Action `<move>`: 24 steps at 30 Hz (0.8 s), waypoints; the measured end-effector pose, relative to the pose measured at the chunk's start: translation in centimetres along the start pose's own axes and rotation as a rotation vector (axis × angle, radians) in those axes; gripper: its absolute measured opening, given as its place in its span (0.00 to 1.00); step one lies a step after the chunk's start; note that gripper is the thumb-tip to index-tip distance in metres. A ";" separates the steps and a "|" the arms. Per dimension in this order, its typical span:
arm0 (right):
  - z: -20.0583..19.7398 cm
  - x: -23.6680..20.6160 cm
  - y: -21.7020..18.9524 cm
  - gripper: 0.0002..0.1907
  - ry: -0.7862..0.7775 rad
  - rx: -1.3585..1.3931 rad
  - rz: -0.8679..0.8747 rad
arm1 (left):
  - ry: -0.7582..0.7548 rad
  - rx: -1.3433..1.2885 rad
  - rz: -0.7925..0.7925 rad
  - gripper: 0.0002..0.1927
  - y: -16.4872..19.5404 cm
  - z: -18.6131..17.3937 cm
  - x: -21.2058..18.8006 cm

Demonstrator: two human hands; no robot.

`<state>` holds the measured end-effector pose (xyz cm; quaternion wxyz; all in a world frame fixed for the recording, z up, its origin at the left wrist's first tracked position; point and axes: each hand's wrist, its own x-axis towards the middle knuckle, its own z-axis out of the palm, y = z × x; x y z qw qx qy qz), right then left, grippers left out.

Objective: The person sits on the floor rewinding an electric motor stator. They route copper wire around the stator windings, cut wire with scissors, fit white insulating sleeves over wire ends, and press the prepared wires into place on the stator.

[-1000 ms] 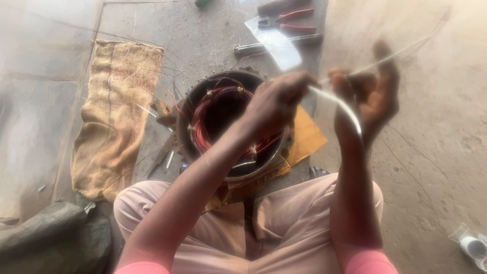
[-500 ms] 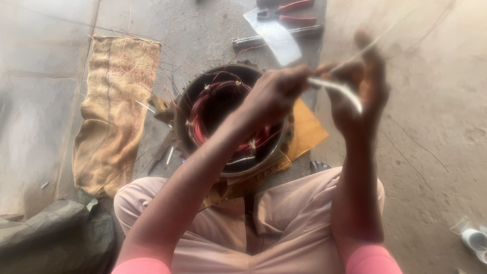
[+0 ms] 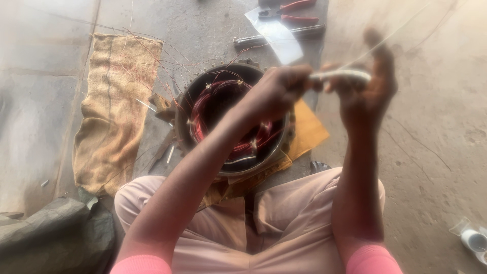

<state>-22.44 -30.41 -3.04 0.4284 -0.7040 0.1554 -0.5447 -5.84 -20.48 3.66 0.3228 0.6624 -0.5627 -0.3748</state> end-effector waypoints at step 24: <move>0.3 0.3 -0.2 0.19 -0.105 0.071 -0.013 | -0.019 -0.002 0.001 0.11 -1.0 -0.2 0.6</move>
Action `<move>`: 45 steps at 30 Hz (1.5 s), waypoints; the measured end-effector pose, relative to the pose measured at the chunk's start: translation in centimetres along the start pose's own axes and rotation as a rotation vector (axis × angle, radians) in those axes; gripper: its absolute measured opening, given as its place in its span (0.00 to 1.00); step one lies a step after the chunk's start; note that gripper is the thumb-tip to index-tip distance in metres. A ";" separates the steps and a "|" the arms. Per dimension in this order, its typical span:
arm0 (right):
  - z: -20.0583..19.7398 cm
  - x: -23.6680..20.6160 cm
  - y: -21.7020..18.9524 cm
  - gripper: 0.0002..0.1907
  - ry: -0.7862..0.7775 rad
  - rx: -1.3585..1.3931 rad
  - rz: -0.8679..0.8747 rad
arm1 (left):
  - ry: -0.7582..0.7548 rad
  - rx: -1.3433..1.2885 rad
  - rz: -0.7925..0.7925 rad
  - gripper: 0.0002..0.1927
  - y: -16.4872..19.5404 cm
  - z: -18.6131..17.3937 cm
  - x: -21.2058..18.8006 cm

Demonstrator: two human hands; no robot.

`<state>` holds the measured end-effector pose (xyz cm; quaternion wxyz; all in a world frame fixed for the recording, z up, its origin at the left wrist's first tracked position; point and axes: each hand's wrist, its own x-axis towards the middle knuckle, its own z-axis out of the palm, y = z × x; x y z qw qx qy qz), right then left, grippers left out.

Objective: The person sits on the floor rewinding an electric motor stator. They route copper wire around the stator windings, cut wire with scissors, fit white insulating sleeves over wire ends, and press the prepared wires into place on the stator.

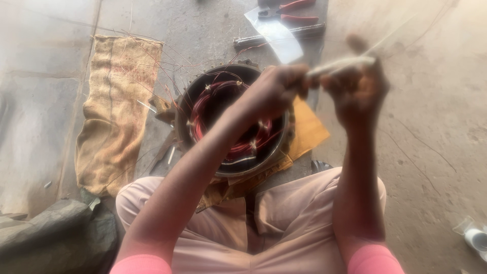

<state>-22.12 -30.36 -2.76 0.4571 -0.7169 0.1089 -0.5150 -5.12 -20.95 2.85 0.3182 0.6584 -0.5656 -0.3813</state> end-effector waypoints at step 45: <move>6.2 -2.0 2.9 0.10 -0.067 -0.301 0.224 | 0.122 0.554 -0.131 0.13 -7.1 -5.3 -0.5</move>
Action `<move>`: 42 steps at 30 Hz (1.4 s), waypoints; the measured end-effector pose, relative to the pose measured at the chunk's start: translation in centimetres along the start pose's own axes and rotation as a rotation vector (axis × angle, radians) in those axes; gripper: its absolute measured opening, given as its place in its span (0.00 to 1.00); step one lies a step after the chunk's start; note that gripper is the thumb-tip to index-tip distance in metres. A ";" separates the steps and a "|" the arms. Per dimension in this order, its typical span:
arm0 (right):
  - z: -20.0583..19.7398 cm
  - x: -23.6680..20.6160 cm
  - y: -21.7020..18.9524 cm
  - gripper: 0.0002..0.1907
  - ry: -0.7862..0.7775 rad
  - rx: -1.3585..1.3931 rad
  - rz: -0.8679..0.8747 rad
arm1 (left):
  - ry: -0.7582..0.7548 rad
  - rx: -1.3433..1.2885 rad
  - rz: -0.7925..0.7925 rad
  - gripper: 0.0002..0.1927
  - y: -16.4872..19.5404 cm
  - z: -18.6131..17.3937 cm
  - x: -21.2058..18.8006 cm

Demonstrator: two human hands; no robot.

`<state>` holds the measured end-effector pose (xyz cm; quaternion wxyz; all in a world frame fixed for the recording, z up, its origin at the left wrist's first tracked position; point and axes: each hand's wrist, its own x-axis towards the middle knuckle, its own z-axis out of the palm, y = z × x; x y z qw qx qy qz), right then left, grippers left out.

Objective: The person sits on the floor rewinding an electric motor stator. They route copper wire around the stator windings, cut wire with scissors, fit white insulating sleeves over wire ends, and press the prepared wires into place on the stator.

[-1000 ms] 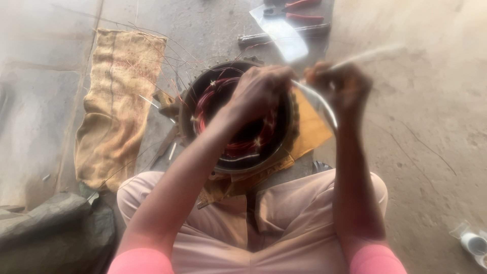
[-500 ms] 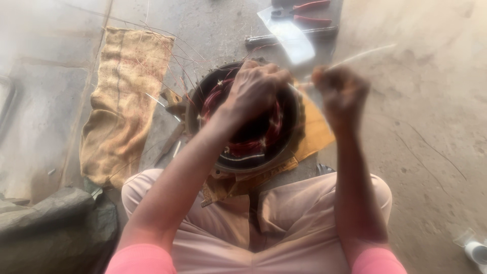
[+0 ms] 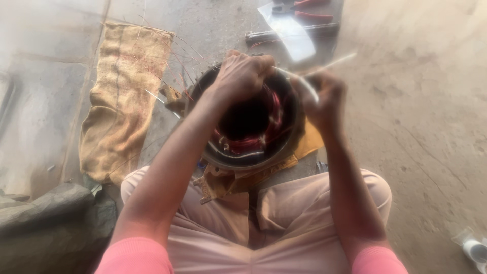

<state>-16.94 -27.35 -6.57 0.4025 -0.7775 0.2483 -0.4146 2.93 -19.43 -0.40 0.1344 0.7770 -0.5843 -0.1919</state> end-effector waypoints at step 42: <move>3.5 5.7 -7.0 0.11 -0.475 -0.599 0.198 | 0.467 -0.504 0.300 0.13 3.9 -1.7 -2.9</move>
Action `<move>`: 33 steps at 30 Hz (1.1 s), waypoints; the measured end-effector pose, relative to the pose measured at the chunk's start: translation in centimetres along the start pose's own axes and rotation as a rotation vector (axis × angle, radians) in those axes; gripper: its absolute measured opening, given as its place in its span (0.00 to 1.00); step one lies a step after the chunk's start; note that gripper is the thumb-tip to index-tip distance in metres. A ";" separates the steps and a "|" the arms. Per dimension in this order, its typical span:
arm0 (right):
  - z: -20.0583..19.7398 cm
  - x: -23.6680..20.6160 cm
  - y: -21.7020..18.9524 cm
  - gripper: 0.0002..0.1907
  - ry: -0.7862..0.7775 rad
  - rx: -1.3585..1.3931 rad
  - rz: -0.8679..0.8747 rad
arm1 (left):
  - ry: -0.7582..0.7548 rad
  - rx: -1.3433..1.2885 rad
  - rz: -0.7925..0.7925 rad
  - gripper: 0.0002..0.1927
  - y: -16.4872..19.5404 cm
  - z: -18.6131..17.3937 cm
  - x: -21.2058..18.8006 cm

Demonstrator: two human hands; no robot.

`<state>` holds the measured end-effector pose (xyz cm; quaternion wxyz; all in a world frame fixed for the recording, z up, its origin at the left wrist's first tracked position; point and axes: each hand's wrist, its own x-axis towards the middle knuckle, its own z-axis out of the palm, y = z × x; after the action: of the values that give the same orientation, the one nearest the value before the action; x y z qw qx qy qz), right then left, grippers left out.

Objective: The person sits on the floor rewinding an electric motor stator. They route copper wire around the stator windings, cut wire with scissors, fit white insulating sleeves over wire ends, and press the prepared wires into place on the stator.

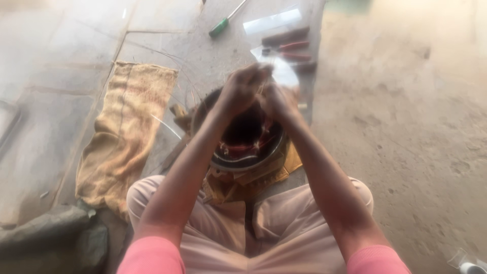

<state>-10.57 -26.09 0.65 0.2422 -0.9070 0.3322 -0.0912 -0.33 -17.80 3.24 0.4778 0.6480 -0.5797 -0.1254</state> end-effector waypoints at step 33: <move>-2.7 2.1 -1.3 0.17 -0.420 -0.207 -0.202 | 0.450 -0.030 -0.099 0.17 -1.6 -2.8 1.6</move>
<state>-9.12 -27.61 3.70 0.2013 -0.9547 0.1896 0.1099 3.14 -18.06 4.05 0.5980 0.6801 -0.4240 -0.0096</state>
